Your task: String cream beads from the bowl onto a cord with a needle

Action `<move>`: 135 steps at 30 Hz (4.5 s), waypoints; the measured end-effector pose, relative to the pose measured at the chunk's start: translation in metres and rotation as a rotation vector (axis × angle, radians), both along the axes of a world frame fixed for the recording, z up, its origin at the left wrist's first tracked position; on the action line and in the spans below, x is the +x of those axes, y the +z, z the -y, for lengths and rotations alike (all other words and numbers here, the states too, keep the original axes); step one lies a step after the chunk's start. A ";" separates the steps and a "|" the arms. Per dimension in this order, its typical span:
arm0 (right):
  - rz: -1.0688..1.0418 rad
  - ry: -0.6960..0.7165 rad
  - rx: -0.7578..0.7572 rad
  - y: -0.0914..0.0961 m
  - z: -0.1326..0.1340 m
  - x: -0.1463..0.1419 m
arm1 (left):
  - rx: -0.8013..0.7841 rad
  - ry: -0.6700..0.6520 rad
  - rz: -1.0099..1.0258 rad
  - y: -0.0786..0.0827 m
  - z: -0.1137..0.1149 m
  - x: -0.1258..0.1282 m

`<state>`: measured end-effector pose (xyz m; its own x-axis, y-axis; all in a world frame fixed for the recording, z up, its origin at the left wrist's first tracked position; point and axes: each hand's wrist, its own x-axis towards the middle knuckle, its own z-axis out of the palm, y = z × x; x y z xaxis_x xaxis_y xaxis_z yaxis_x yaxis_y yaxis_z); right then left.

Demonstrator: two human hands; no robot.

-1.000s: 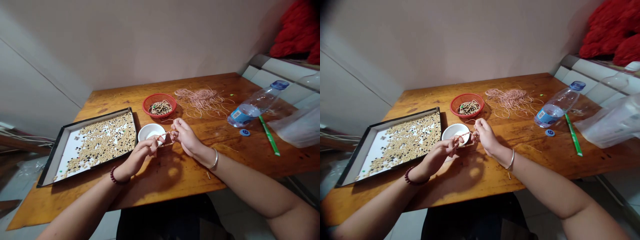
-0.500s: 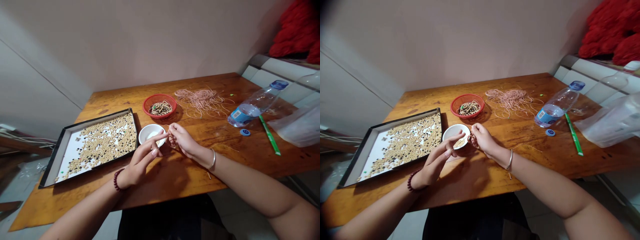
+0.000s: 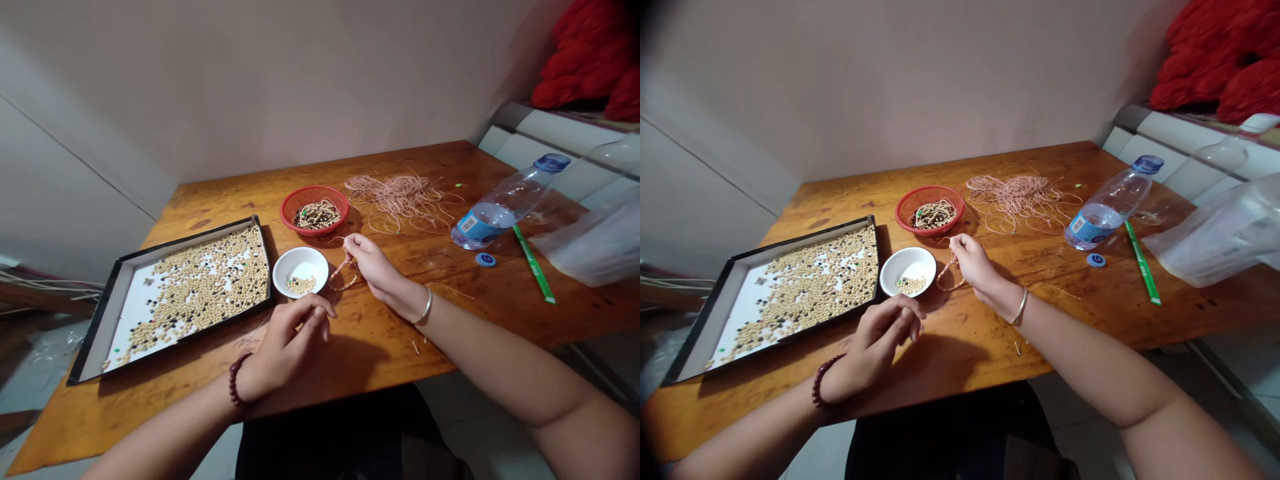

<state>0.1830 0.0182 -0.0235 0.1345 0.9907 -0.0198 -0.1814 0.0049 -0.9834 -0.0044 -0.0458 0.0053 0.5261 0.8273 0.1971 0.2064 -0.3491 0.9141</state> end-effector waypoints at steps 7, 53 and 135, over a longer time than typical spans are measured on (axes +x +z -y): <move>-0.172 0.176 -0.056 0.007 0.009 -0.007 | 0.312 0.184 -0.426 -0.008 -0.012 0.003; 0.671 0.345 0.279 -0.002 0.015 -0.007 | -0.423 -0.020 0.427 -0.003 -0.025 -0.003; 0.795 0.092 0.621 0.000 0.017 -0.006 | -1.007 -0.137 0.558 0.005 -0.022 -0.003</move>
